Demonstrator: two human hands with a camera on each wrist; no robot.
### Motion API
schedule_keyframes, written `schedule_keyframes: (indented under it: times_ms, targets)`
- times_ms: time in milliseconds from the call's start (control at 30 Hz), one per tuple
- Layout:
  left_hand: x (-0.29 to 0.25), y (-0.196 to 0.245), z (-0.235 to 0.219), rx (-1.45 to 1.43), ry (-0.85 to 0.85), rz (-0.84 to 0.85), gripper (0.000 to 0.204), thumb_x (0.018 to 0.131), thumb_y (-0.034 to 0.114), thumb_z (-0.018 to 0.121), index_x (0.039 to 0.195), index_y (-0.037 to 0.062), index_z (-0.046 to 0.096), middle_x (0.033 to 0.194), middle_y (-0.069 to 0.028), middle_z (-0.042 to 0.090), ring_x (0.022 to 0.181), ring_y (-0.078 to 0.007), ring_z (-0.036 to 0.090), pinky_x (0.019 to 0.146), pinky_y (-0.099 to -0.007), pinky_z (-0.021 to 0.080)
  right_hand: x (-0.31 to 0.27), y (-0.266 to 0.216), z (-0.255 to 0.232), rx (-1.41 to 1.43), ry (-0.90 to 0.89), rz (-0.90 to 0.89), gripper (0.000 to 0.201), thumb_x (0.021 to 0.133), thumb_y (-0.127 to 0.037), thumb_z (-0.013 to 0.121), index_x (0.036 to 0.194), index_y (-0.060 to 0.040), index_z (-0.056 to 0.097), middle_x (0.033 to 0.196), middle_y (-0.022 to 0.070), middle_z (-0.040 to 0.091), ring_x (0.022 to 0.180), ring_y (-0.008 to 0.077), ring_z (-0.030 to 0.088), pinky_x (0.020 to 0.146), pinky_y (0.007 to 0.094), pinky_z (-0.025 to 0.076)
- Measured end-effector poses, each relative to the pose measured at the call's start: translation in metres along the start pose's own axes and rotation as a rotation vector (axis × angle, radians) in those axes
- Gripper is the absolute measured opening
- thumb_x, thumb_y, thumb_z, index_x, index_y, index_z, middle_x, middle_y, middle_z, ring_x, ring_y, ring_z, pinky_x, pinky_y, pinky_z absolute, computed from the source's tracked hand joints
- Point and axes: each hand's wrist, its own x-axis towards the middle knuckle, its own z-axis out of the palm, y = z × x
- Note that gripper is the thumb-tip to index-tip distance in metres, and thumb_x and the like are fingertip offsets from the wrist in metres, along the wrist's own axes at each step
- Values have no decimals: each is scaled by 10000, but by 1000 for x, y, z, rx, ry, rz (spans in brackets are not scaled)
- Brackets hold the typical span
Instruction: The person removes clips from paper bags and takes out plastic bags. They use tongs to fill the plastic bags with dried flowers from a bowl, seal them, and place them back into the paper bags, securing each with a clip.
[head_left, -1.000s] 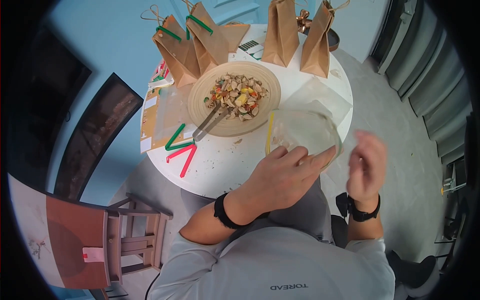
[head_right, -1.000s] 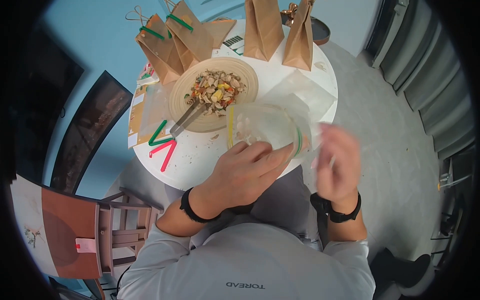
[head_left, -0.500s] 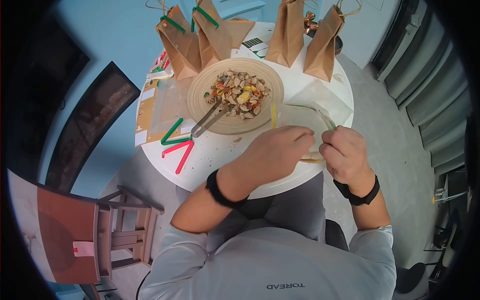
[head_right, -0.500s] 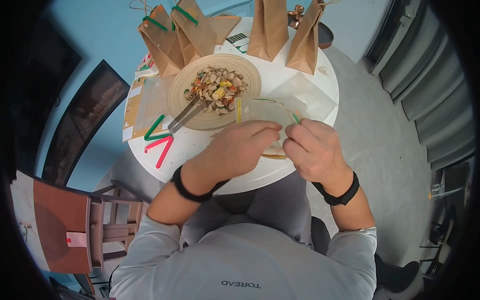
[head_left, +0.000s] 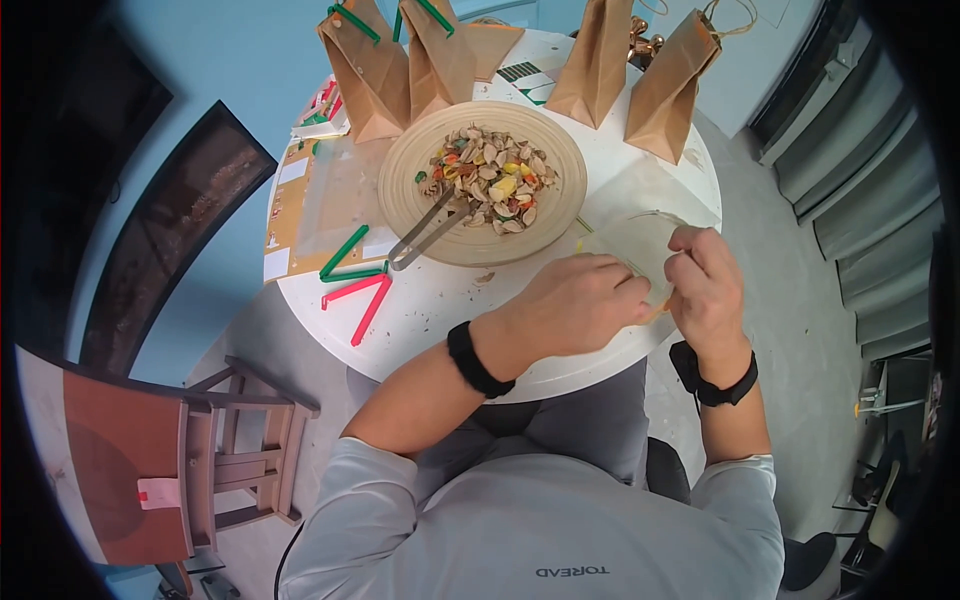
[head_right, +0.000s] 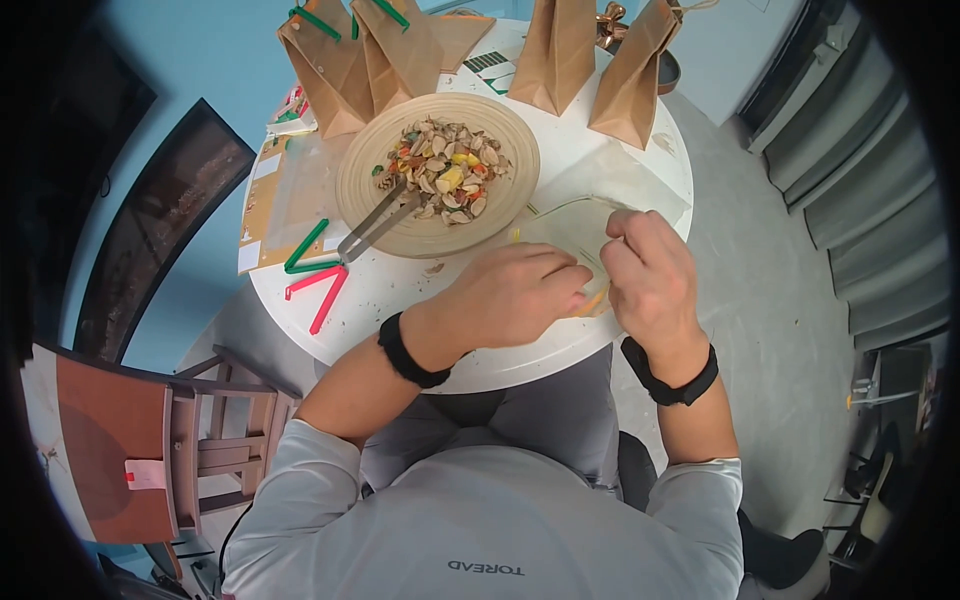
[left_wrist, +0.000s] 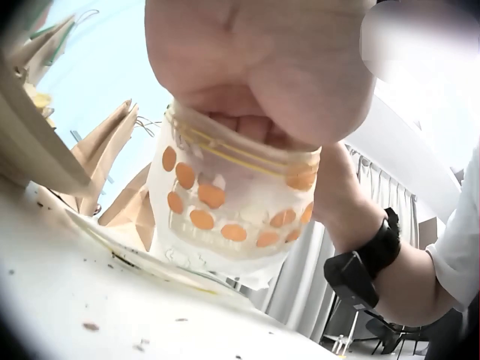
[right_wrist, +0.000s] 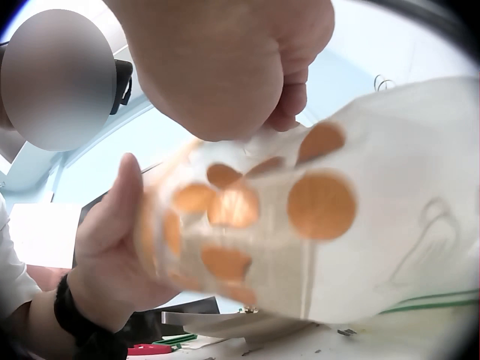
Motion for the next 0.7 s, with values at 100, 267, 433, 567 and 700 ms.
schedule_keyframes:
  times_ms: [100,267,433,567,700]
  targets:
    - [-5,9,-17,-20,34,44,229,910,223,737,1057,49,720,1055,-108,761,1055,-288,725,974,-437,538,-5,2,8,-18,7,93,182,662,85,662,779,7,546,975,138,639,810,308,630,660,387,536]
    - [-9,-3,-10,184,-97,9,196,894,134,677,1071,70,732,1073,-103,761,1109,-276,717,1015,-427,519,-8,-11,13,21,37,146,253,719,157,646,932,21,654,1088,163,659,885,306,639,756,387,546]
    - [-5,-7,-17,232,-102,48,235,864,89,623,1058,81,754,1088,-106,759,1143,-273,692,1050,-456,488,-68,-37,21,173,287,245,287,868,107,681,1138,14,653,1227,186,579,898,249,628,788,359,534]
    - [-9,-6,-13,281,-156,16,159,837,148,636,866,93,783,948,-111,740,1076,-279,691,986,-466,474,-102,-66,26,387,343,365,362,896,3,747,1190,-24,536,1135,142,518,831,196,591,759,333,534]
    - [-10,4,-13,263,-308,-101,170,797,176,674,845,115,825,1162,-113,741,1214,-337,640,1031,-473,447,-103,-77,39,604,217,656,448,873,-25,797,1158,-52,452,1083,116,493,754,158,550,654,301,514]
